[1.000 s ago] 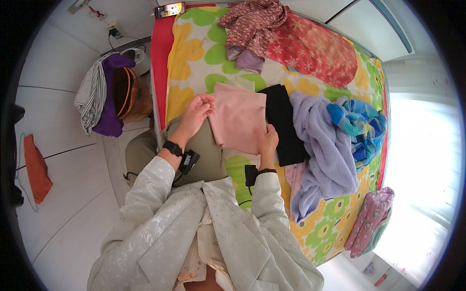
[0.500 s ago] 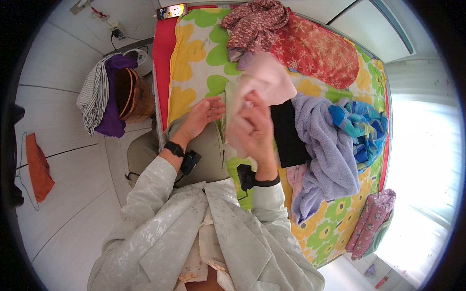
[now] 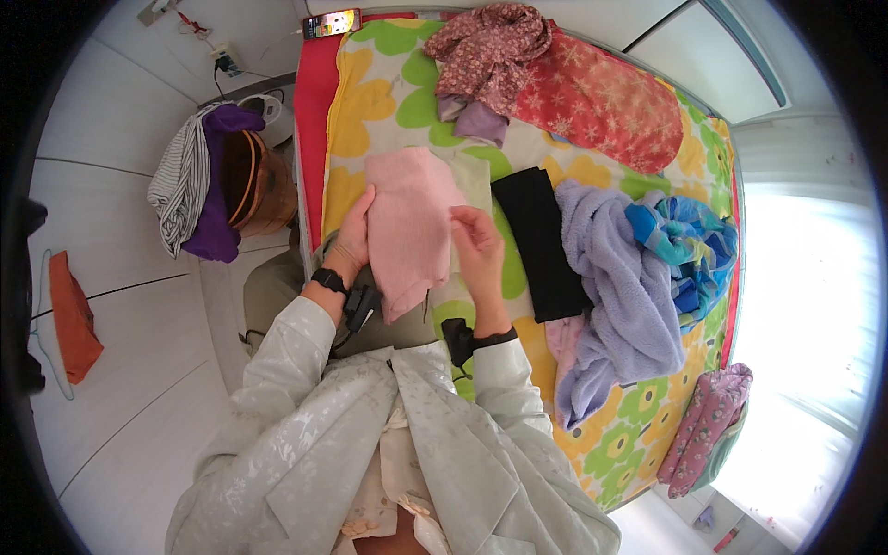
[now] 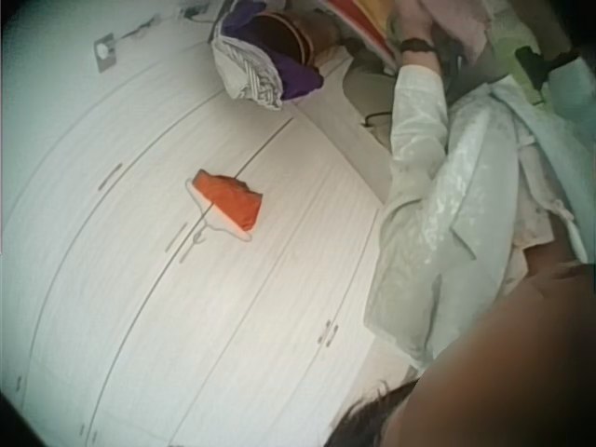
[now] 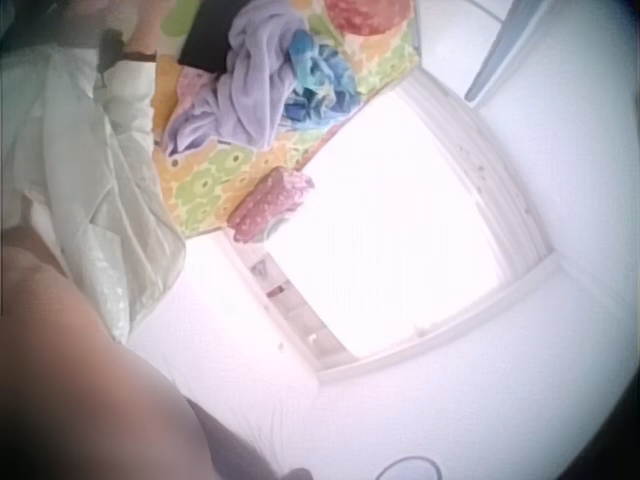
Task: The person folds several pieces of clothing on a bed, including a pink top, a black garment, and a striped item. The person smooths and aligns each piece before folding it and placing it on a growing stack.
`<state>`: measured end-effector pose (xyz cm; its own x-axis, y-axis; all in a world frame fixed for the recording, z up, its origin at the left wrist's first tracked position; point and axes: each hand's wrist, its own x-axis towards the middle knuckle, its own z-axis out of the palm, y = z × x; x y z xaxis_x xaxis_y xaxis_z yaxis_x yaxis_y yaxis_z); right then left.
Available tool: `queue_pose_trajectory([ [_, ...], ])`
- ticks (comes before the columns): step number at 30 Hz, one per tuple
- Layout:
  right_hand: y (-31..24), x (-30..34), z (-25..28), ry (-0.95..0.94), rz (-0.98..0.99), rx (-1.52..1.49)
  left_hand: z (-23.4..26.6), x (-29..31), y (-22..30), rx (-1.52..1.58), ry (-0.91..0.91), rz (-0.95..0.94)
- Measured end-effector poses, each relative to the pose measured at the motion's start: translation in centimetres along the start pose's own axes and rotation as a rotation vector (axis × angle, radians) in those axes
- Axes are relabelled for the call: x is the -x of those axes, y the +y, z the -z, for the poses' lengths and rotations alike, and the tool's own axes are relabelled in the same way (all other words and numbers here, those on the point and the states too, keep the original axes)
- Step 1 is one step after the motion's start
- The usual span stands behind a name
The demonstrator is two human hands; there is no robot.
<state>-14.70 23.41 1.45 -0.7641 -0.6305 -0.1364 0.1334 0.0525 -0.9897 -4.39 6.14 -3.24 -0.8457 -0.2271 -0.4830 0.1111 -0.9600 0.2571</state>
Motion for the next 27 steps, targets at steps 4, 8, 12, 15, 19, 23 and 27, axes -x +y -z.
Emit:
queue_pose_trajectory([
  [4, 3.7, -0.8, 2.2, 0.127, -0.293, -0.128, -0.2, 0.5, 0.2, -0.013, 0.047, -0.005],
  [8, 7.8, -0.8, 1.7, 0.125, -0.571, -0.352, -0.1, 0.4, 0.3, -0.024, 0.042, 0.014],
  [12, 9.2, -0.7, 0.9, 0.000, -0.461, -0.717, 0.2, 0.2, 0.2, -0.040, 0.030, 0.008],
  [15, 8.2, -0.1, 2.3, -0.066, -0.439, -0.742, 0.4, 0.1, -0.1, 0.027, 0.030, 0.039],
  [19, 5.6, 0.2, 5.0, 0.063, -0.273, -0.766, 0.3, -0.3, -0.5, -0.105, -0.073, 0.003],
  [23, 1.1, 0.4, 6.8, 0.144, -0.050, -0.688, 0.0, -0.4, -0.9, -0.261, -0.206, -0.062],
  [27, -2.4, 0.4, 6.2, 0.231, 0.116, -0.587, -0.2, -0.6, -1.1, -0.351, -0.251, -0.036],
])
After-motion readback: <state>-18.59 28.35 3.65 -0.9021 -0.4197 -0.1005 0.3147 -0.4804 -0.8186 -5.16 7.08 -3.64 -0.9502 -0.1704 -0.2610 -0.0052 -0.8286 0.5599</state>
